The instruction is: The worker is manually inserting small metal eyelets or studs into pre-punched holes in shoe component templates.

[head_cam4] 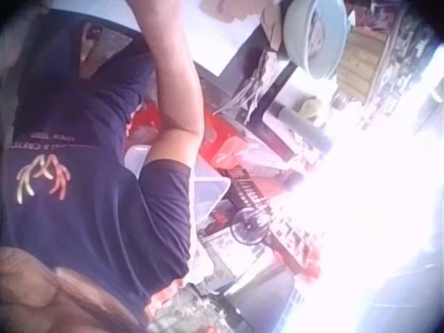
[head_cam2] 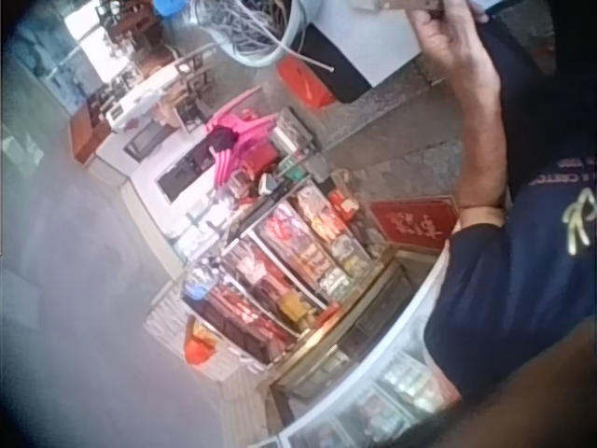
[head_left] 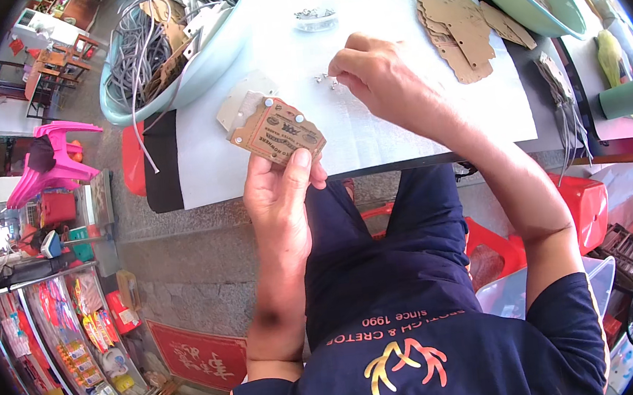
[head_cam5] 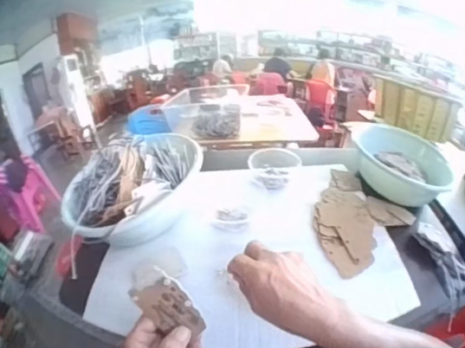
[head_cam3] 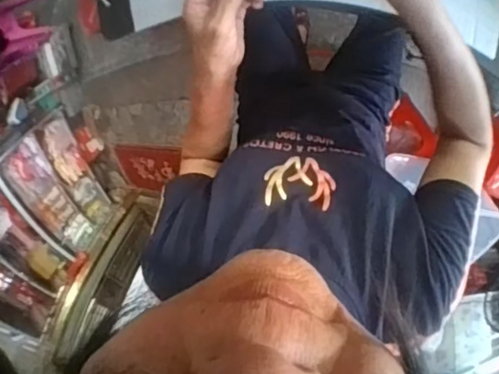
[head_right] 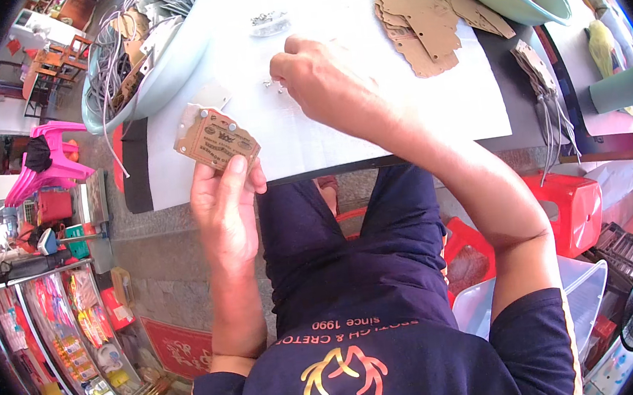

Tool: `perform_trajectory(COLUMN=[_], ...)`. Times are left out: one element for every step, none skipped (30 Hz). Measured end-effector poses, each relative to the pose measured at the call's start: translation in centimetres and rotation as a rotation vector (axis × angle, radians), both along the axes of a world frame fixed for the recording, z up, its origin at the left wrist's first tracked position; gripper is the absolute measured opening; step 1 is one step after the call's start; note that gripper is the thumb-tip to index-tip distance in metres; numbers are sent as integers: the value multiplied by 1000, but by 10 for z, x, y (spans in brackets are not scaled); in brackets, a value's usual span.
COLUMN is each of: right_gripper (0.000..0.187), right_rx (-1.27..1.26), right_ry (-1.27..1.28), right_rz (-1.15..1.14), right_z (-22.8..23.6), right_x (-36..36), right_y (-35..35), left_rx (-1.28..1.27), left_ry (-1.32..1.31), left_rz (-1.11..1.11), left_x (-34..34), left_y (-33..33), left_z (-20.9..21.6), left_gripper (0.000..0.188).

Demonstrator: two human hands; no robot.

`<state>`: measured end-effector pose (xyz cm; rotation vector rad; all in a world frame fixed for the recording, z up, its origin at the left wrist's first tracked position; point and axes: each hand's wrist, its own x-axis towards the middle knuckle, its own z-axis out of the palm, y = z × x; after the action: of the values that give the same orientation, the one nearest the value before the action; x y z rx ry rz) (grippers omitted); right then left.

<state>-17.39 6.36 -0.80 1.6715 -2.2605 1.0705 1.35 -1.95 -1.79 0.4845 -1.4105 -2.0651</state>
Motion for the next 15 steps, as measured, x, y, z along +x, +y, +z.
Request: perform_trajectory(right_gripper=[9,10,10,10,11,11,11,11,11,10,10,10,10,11,11], right_rx=[71,141,142,195,248,249,268,288,289,290,292,293,268,242,242], right_ry=[52,104,105,130,154,154,162,170,169,188,207,206,198,189,188], right_rz=[9,17,20,15,9,10,7,4,4,-10,-24,-24,-17,-9,-6], right_z=[4,6,8,10,10,11,11,11,12,12,13,14,15,15,15], right_x=[-2,-3,-3,-3,-3,-3,-5,-5,-5,-4,-4,-4,-5,-5,-5], right_y=[-2,-3,-4,-4,-5,-6,-8,-9,-9,-10,-11,-10,-9,-8,-6], left_rx=[5,10,10,12,14,16,26,37,39,40,41,42,46,49,49], left_ry=[4,8,9,10,11,11,18,25,25,23,21,20,31,43,41], left_rz=[-6,-13,-10,-14,-19,-18,-15,-12,-11,-11,-9,-10,-12,-14,-11], left_x=[1,1,2,2,3,3,2,2,2,2,1,1,0,-1,0], left_y=[0,0,-1,-1,-2,-2,-3,-3,-3,-4,-4,-4,-4,-4,-4], left_z=[0,0,-1,-2,-4,-4,-5,-6,-6,-6,-6,-5,-4,-3,-3], left_gripper=[34,33,33,33,32,32,31,31,31,30,29,29,29,29,29])
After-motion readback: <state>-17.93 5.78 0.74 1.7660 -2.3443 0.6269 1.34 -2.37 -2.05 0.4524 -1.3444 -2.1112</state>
